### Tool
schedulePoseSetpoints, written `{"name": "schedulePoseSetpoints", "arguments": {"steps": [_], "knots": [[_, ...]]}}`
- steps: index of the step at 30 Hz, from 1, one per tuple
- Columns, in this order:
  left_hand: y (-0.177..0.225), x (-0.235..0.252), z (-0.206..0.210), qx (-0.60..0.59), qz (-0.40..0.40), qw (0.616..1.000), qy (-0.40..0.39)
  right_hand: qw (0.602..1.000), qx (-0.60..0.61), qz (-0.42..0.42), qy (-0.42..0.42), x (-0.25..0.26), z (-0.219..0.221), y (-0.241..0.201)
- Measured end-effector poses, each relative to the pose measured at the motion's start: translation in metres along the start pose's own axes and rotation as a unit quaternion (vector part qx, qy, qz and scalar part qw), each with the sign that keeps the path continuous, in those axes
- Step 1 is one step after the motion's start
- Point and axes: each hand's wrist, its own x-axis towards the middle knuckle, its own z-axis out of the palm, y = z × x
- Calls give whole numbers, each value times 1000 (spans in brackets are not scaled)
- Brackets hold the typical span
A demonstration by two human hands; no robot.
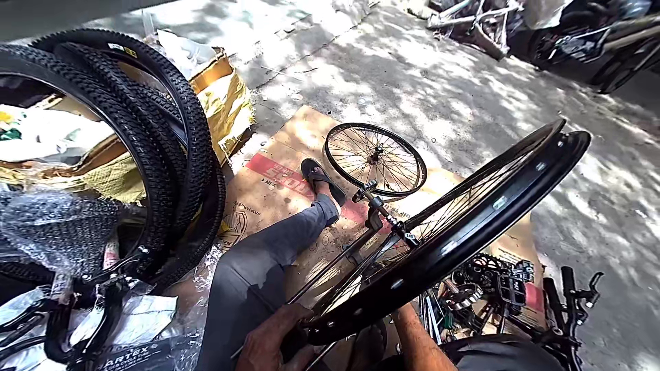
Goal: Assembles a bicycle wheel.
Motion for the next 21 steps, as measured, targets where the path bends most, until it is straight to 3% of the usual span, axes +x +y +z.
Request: {"name": "schedulePoseSetpoints", "arguments": {"steps": [1, 2, 3, 5, 10, 13, 15, 16, 17, 18, 20, 21], "knots": [[-1, 0, 1, 7, -2, 1000, -1, 988, 87, -124, 11, 20, 5, 43], [-1, 0, 2, 14, -2, 1000, 1, 995, 90, 33, -8, 22, 1, 19], [-2, -1, 2, 23, -3, 1000, 1, 986, 109, 125, 2, 21, 2, -2], [-1, -2, 3, 39, -11, 999, -6, 987, 131, 58, 72, 16, 13, 6], [1, -1, 4, 56, -18, 998, -13, 969, 151, 192, 45, 17, 3, -20], [1, 0, 5, 55, -13, 998, -10, 989, 91, 111, 25, 28, 4, 18], [3, 1, 5, 53, -11, 999, -8, 996, 27, 51, 70, -6, 11, -17], [4, 2, 5, 52, -9, 999, -8, 994, -5, 61, 91, -26, 14, -56], [4, 3, 4, 49, -6, 999, -7, 979, -33, 201, -12, -43, -3, -126], [5, 3, 3, 48, -3, 999, -7, 966, -32, 252, -38, -49, -9, -163], [5, 5, 2, 45, 5, 999, -8, 969, -22, 240, -51, -56, -12, -179], [6, 5, 1, 45, 9, 999, -7, 982, -38, 178, -49, -61, -10, -170]]}}
